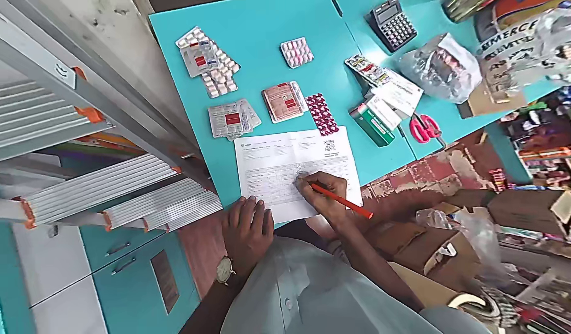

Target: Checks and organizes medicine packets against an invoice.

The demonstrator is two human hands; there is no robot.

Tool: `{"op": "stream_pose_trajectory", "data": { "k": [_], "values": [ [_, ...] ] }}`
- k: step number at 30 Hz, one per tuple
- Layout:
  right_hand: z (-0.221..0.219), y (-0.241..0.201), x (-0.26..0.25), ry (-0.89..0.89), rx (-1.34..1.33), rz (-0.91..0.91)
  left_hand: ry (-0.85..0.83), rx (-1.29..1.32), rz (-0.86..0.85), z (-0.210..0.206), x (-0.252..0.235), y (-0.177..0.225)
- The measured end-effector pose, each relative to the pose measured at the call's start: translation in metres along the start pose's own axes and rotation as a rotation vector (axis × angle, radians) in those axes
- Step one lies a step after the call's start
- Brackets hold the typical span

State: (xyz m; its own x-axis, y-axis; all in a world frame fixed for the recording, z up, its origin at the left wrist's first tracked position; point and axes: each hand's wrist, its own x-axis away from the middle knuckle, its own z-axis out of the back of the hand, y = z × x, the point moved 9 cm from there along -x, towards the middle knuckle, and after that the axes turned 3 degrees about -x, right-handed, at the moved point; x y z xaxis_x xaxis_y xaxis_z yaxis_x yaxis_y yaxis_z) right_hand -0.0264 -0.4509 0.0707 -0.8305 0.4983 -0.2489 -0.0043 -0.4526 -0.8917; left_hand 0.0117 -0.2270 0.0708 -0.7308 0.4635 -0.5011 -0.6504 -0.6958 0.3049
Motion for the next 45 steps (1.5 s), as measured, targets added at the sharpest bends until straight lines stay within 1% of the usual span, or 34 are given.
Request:
{"op": "stream_pose_trajectory", "data": {
  "k": [2, 4, 6, 7, 10, 11, 13, 17, 21, 23, 24, 27, 28, 29, 31, 33, 36, 38, 40, 42, 43, 45],
  "values": [
    [0.001, -0.001, 0.000, 0.013, 0.029, 0.000, 0.002, -0.002, -0.001, 0.000, -0.001, 0.001],
    [0.003, -0.003, 0.001, 0.068, 0.093, -0.013, 0.000, -0.004, -0.004, 0.000, -0.001, 0.001],
    [0.006, -0.002, 0.000, 0.112, 0.051, -0.019, 0.005, -0.009, -0.004, 0.000, -0.001, 0.001],
    [0.010, 0.000, -0.001, 0.130, -0.051, -0.029, 0.002, -0.007, -0.006, 0.000, -0.001, 0.001],
    [0.022, 0.014, -0.005, 0.146, -0.508, -0.109, -0.009, -0.004, -0.024, 0.000, -0.001, 0.002],
    [0.024, 0.017, -0.006, 0.128, -0.591, -0.126, -0.009, -0.005, -0.027, -0.001, -0.001, 0.003],
    [0.022, 0.020, -0.006, 0.084, -0.628, -0.159, -0.008, -0.011, -0.027, -0.001, 0.000, 0.003],
    [0.016, 0.013, -0.008, 0.043, -0.480, -0.187, -0.002, -0.001, -0.028, 0.000, 0.000, 0.003],
    [0.007, 0.002, -0.012, 0.017, -0.465, -0.185, 0.022, -0.012, -0.031, 0.000, 0.002, 0.002],
    [0.002, -0.007, -0.022, -0.014, -0.412, -0.175, 0.029, -0.020, -0.028, 0.000, 0.003, 0.002],
    [0.001, -0.013, -0.032, -0.028, -0.338, -0.148, 0.030, -0.025, -0.027, -0.001, 0.003, 0.002],
    [0.003, -0.034, -0.078, 0.009, 0.045, 0.029, 0.024, -0.037, -0.036, -0.002, 0.002, 0.003],
    [0.000, -0.039, -0.095, 0.032, 0.157, 0.067, 0.027, -0.042, -0.038, -0.001, 0.002, 0.003],
    [-0.006, -0.041, -0.112, 0.015, 0.246, 0.069, 0.029, -0.047, -0.040, -0.001, 0.002, 0.003],
    [-0.020, -0.034, -0.144, -0.037, 0.355, 0.041, 0.035, -0.047, -0.047, 0.000, 0.002, 0.004],
    [-0.028, -0.022, -0.172, -0.064, 0.364, 0.000, 0.042, -0.045, -0.050, 0.001, 0.002, 0.004],
    [-0.018, -0.008, -0.226, 0.019, 0.347, -0.046, 0.017, -0.054, -0.032, 0.000, 0.001, 0.003],
    [-0.010, 0.010, -0.269, 0.053, 0.395, -0.139, -0.004, -0.065, -0.028, 0.000, 0.001, 0.004],
    [-0.011, 0.032, -0.303, 0.001, 0.519, -0.253, 0.004, -0.058, -0.039, 0.000, 0.001, 0.005],
    [-0.021, 0.043, -0.318, -0.065, 0.707, -0.317, 0.019, -0.062, -0.039, 0.000, 0.001, 0.005],
    [-0.027, 0.042, -0.320, -0.090, 0.754, -0.329, 0.024, -0.070, -0.037, 0.001, 0.001, 0.004],
    [-0.029, 0.033, -0.322, -0.070, 0.763, -0.333, 0.031, -0.077, -0.035, 0.001, 0.001, 0.004]
  ]
}}
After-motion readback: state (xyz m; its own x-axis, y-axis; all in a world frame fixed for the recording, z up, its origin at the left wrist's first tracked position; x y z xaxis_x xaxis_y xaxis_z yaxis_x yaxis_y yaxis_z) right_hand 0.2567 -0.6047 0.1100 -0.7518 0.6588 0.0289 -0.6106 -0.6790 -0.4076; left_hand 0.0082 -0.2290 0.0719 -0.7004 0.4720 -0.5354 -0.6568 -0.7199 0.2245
